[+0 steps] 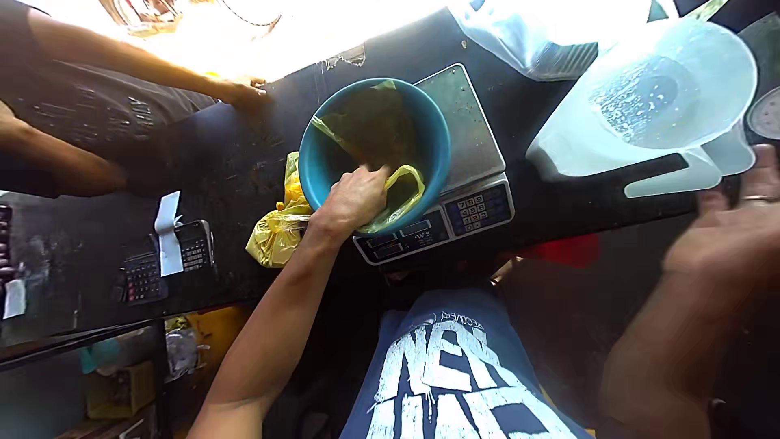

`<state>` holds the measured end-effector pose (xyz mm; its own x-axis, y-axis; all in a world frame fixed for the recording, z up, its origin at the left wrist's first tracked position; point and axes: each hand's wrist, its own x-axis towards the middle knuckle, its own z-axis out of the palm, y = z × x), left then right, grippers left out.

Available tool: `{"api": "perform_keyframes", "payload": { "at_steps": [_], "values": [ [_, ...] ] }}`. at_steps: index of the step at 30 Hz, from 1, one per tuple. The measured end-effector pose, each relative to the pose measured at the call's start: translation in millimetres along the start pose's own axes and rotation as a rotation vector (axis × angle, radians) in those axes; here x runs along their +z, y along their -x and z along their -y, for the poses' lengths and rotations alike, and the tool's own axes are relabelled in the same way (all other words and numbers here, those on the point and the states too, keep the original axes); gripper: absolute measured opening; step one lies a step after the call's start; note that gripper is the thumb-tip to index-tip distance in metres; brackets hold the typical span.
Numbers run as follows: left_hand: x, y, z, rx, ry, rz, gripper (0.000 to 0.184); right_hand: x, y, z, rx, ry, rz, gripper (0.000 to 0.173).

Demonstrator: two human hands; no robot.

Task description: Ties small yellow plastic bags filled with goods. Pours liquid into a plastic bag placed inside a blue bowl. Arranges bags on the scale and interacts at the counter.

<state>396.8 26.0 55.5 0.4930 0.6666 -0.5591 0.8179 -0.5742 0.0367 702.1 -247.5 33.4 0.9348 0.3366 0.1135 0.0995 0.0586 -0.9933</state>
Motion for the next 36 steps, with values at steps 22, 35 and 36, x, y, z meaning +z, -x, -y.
{"api": "perform_keyframes", "payload": {
  "at_steps": [22, 35, 36],
  "values": [
    [-15.2, 14.3, 4.9, 0.403, 0.816, -0.344, 0.024, 42.3, -33.9, 78.3, -0.522, 0.403, 0.502, 0.055],
    [-17.4, 16.1, 1.2, 0.498, 0.857, -0.503, 0.026, 107.2, 33.1, 176.5, -0.697, 0.943, 0.847, 0.060],
    [-17.8, 16.4, 0.7, 0.500, 0.853, -0.502, 0.027, 110.2, 36.9, 177.6, -0.710, 0.968, 0.854, 0.060]
  ]
}}
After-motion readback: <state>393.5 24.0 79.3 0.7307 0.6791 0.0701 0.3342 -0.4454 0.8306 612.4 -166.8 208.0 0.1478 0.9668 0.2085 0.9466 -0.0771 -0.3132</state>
